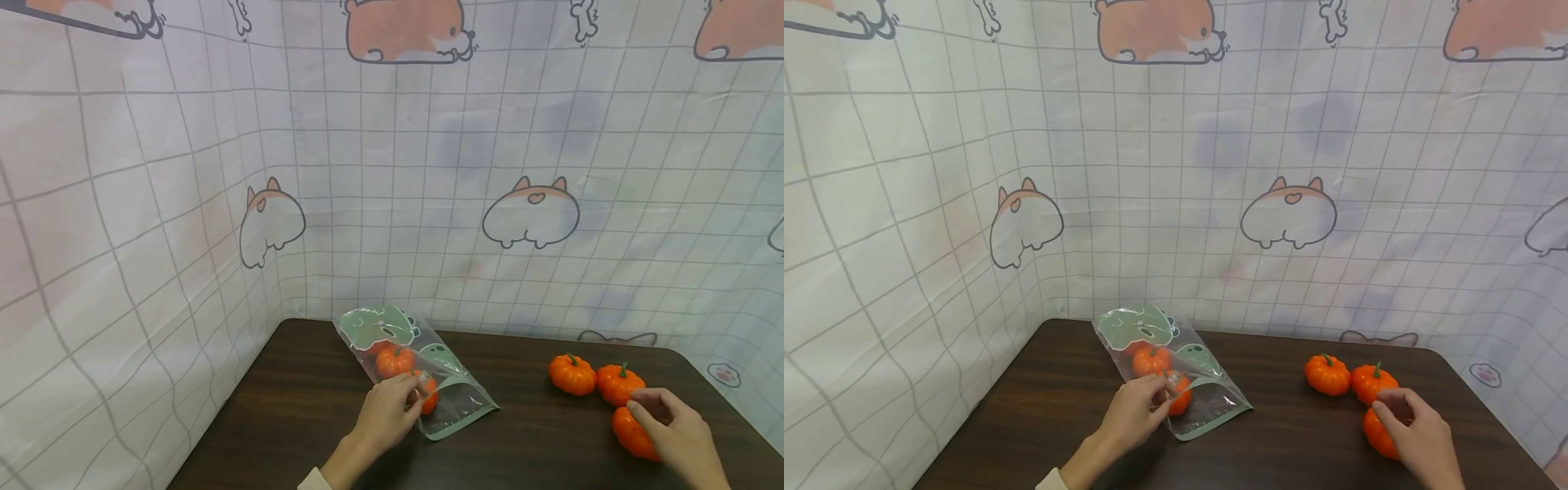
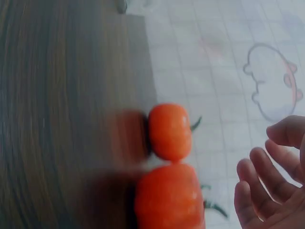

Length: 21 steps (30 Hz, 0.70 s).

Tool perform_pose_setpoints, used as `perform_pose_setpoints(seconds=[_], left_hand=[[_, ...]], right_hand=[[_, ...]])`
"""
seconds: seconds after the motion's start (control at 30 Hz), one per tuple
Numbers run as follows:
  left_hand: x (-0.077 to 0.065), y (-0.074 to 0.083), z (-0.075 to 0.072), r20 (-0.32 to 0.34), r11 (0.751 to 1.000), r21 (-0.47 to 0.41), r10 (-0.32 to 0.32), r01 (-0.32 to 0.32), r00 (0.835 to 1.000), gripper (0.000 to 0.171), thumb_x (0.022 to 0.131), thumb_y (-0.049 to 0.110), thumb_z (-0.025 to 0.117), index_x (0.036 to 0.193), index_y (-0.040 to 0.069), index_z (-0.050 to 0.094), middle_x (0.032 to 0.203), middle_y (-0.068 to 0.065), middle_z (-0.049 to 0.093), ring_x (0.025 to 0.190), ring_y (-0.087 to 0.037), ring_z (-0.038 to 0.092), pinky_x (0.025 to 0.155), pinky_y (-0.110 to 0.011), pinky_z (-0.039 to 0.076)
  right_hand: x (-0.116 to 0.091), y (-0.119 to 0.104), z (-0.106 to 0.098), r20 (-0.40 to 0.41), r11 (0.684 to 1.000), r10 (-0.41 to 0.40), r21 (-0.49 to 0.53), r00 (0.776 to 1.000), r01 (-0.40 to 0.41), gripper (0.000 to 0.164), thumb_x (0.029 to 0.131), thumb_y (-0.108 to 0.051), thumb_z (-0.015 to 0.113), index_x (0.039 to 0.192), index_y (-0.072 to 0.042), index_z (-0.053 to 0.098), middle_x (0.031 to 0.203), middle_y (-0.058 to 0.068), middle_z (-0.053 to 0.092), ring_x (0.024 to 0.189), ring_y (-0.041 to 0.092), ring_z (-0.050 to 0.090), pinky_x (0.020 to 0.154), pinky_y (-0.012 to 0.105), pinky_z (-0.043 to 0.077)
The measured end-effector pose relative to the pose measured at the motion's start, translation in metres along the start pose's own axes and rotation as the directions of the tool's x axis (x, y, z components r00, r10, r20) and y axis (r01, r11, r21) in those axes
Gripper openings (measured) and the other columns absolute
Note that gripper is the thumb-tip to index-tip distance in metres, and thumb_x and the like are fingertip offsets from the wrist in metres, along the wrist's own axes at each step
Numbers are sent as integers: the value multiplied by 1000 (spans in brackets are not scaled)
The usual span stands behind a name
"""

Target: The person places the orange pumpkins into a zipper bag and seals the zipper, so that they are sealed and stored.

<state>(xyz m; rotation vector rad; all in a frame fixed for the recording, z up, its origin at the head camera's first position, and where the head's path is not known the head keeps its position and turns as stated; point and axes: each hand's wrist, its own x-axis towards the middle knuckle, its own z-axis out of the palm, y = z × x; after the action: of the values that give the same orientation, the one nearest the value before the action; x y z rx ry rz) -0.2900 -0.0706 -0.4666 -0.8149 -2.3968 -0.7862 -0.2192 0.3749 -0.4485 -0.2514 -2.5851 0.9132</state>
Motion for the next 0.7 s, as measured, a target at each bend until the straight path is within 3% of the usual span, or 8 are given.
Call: perform_pose_setpoints(seconds=[0.13,0.17,0.27,0.37,0.5,0.7], left_hand=[[0,-1,0,5,1000,10,6,-6,1000,12,84,9,76,89,19,72,72,12,59,63,5,44,58,-15,39],[0,-1,0,10,1000,12,6,-6,1000,12,84,9,76,89,19,72,71,11,59,63,5,44,58,-15,39],[0,-1,0,25,1000,13,8,-8,1000,11,85,9,76,89,19,72,71,11,59,63,4,44,58,-15,40],[0,-2,0,34,1000,13,10,-11,999,11,85,9,76,90,19,73,73,11,61,63,4,44,59,-15,41],[0,-2,0,33,1000,23,17,-18,999,12,84,9,76,91,19,74,75,11,64,64,4,46,61,-16,43],[0,-2,-1,41,1000,22,19,-20,999,12,84,10,77,91,19,74,76,10,65,67,3,49,62,-18,45]], right_hand=[[3,14,-7,-3,995,100,7,995,-100,51,100,-46,60,123,-1,63,109,17,71,72,-19,44,60,17,44],[4,17,-8,-4,992,127,11,992,-127,53,100,-47,60,124,0,62,110,21,70,74,-14,49,60,18,44],[6,24,-10,15,981,196,8,981,-196,59,99,-49,59,128,3,58,122,29,64,87,13,66,61,22,45],[8,31,-11,48,966,259,-3,965,-260,67,99,-52,58,133,6,52,133,35,53,109,45,60,65,29,47],[10,40,-13,83,960,280,-28,956,-278,74,98,-52,59,137,10,46,138,39,44,117,53,53,74,42,51],[14,56,-16,202,976,217,-60,955,-209,84,99,-51,58,141,17,34,142,48,35,120,62,48,83,56,54]])
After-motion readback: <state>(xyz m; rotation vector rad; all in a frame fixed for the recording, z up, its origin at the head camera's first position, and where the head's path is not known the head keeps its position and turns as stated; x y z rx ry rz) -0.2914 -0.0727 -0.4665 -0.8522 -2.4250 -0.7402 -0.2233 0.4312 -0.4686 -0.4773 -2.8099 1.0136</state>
